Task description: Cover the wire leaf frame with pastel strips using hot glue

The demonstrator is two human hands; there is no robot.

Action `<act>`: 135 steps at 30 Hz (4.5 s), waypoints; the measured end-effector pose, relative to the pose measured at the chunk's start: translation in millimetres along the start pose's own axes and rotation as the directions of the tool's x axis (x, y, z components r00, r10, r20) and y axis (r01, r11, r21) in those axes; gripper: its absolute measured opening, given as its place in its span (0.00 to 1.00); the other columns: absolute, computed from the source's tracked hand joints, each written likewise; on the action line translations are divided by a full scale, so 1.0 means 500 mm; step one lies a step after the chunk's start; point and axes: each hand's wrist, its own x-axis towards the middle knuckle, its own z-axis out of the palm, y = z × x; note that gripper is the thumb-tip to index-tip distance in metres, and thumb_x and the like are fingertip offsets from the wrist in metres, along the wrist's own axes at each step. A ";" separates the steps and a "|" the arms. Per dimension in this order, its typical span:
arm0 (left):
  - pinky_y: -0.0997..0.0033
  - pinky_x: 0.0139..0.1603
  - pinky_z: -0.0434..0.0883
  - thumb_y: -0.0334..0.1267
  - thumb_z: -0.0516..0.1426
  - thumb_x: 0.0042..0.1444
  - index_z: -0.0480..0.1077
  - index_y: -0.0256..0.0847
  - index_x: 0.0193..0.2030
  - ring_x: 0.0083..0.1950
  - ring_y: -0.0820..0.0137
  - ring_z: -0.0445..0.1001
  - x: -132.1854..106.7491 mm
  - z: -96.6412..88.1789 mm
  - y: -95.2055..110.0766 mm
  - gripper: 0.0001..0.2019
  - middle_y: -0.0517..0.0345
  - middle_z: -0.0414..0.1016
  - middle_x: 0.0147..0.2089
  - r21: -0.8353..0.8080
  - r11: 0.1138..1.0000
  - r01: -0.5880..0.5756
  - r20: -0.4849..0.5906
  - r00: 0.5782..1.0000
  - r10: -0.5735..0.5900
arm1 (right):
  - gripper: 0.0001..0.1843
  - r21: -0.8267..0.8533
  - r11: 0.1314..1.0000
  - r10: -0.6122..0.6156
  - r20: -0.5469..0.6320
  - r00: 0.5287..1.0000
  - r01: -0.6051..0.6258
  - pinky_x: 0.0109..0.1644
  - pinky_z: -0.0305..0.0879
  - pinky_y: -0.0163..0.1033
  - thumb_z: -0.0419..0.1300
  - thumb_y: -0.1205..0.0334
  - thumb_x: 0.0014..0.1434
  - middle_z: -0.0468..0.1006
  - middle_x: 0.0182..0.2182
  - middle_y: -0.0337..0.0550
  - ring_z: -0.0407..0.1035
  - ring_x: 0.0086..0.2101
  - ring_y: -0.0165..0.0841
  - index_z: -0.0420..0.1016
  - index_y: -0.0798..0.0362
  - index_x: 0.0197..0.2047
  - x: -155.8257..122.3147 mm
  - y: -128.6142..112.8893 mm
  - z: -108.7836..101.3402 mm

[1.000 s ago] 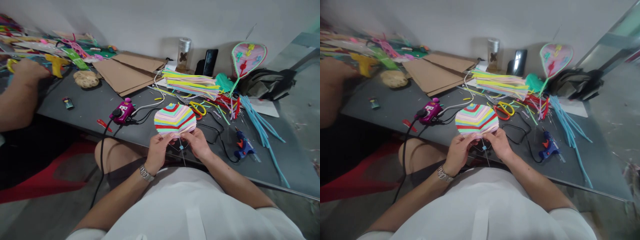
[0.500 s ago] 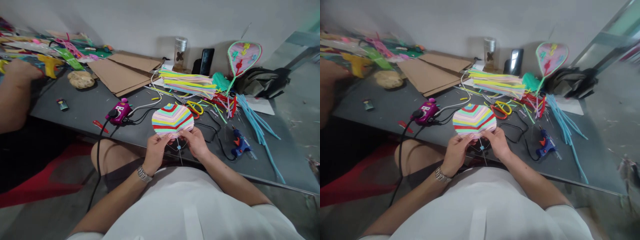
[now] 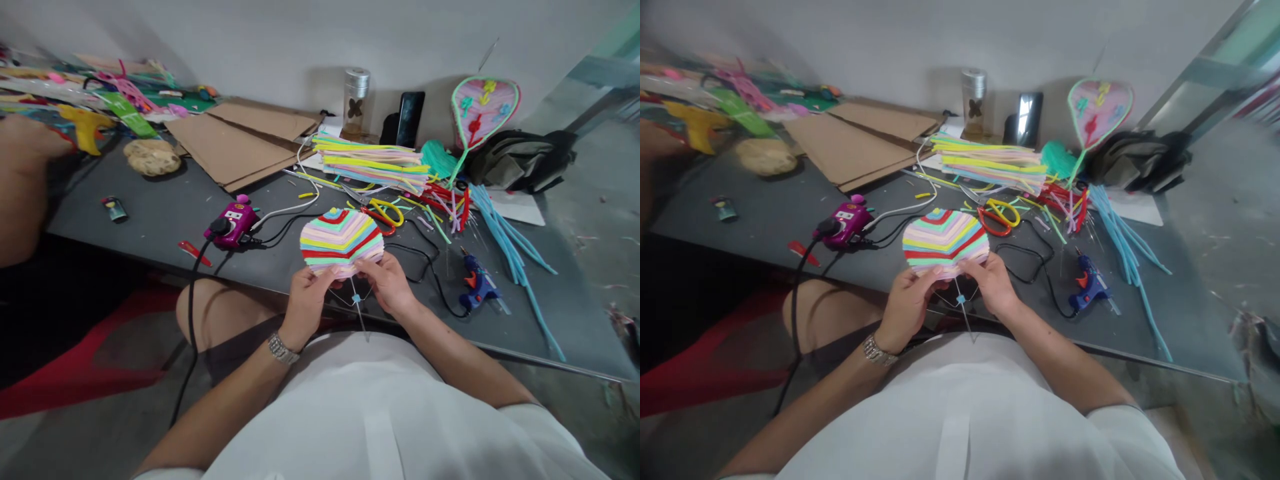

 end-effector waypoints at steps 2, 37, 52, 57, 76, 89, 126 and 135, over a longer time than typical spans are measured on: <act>0.71 0.40 0.75 0.46 0.70 0.53 0.83 0.38 0.40 0.38 0.67 0.78 -0.001 0.000 -0.001 0.14 0.53 0.84 0.38 0.011 1.000 -0.007 0.004 1.000 0.007 | 0.11 0.002 1.000 0.006 -0.003 1.000 -0.006 0.35 0.62 0.37 0.73 0.58 0.41 0.77 0.24 0.34 0.64 0.27 0.30 0.80 0.50 0.29 0.000 0.002 0.000; 0.71 0.35 0.76 0.47 0.73 0.45 0.82 0.36 0.36 0.33 0.67 0.78 0.000 0.006 0.015 0.17 0.53 0.83 0.33 -0.005 0.998 0.068 -0.010 0.998 -0.068 | 0.11 0.036 0.999 -0.039 -0.040 0.998 0.040 0.34 0.61 0.36 0.69 0.58 0.44 0.73 0.22 0.33 0.62 0.26 0.28 0.70 0.49 0.25 0.008 -0.018 -0.030; 0.73 0.33 0.71 0.42 0.72 0.43 0.80 0.36 0.35 0.32 0.71 0.73 -0.007 0.037 0.032 0.15 0.57 0.79 0.31 -0.043 0.992 0.119 0.003 0.993 -0.119 | 0.09 -0.005 1.000 0.023 0.056 0.998 -0.023 0.37 0.65 0.37 0.73 0.59 0.44 0.79 0.25 0.37 0.68 0.28 0.31 0.80 0.51 0.29 -0.004 -0.006 -0.018; 0.74 0.32 0.70 0.40 0.71 0.43 0.78 0.37 0.31 0.31 0.72 0.72 -0.010 0.051 0.039 0.11 0.59 0.78 0.30 -0.067 0.988 0.139 0.006 0.990 -0.139 | 0.07 0.000 1.000 0.017 0.053 0.998 -0.017 0.35 0.64 0.37 0.72 0.60 0.43 0.77 0.23 0.36 0.66 0.26 0.30 0.80 0.52 0.26 -0.010 -0.009 -0.008; 0.56 0.59 0.76 0.37 0.68 0.54 0.83 0.41 0.39 0.51 0.59 0.80 -0.016 0.046 0.016 0.06 0.56 0.84 0.38 0.021 0.989 -0.144 0.104 0.984 0.141 | 0.03 -0.167 0.986 0.003 0.072 0.997 0.009 0.32 0.65 0.37 0.64 0.67 0.40 0.73 0.19 0.35 0.65 0.23 0.30 0.75 0.53 0.18 -0.016 -0.033 0.002; 0.72 0.33 0.70 0.41 0.68 0.48 0.76 0.38 0.29 0.32 0.71 0.70 -0.021 0.051 0.034 0.09 0.59 0.76 0.29 0.008 0.999 0.032 0.052 0.998 -0.032 | 0.07 -0.009 0.997 0.081 0.085 0.993 -0.081 0.33 0.63 0.36 0.70 0.62 0.41 0.76 0.23 0.37 0.65 0.25 0.29 0.80 0.54 0.27 -0.017 -0.033 -0.016; 0.73 0.30 0.68 0.40 0.69 0.42 0.76 0.38 0.29 0.29 0.73 0.69 -0.019 0.067 0.042 0.10 0.61 0.75 0.27 -0.039 0.989 0.145 -0.052 0.988 -0.147 | 0.12 0.010 1.000 -0.026 -0.032 0.999 0.027 0.32 0.59 0.35 0.72 0.58 0.43 0.72 0.21 0.32 0.62 0.24 0.26 0.72 0.50 0.23 -0.009 -0.055 -0.046; 0.73 0.29 0.67 0.39 0.68 0.43 0.77 0.38 0.29 0.29 0.72 0.69 -0.019 0.068 0.041 0.09 0.61 0.75 0.27 -0.012 0.991 0.137 -0.052 0.989 -0.137 | 0.10 0.110 0.989 0.089 0.076 0.993 -0.097 0.34 0.60 0.36 0.70 0.61 0.41 0.73 0.21 0.33 0.62 0.25 0.27 0.72 0.51 0.22 -0.001 -0.053 -0.049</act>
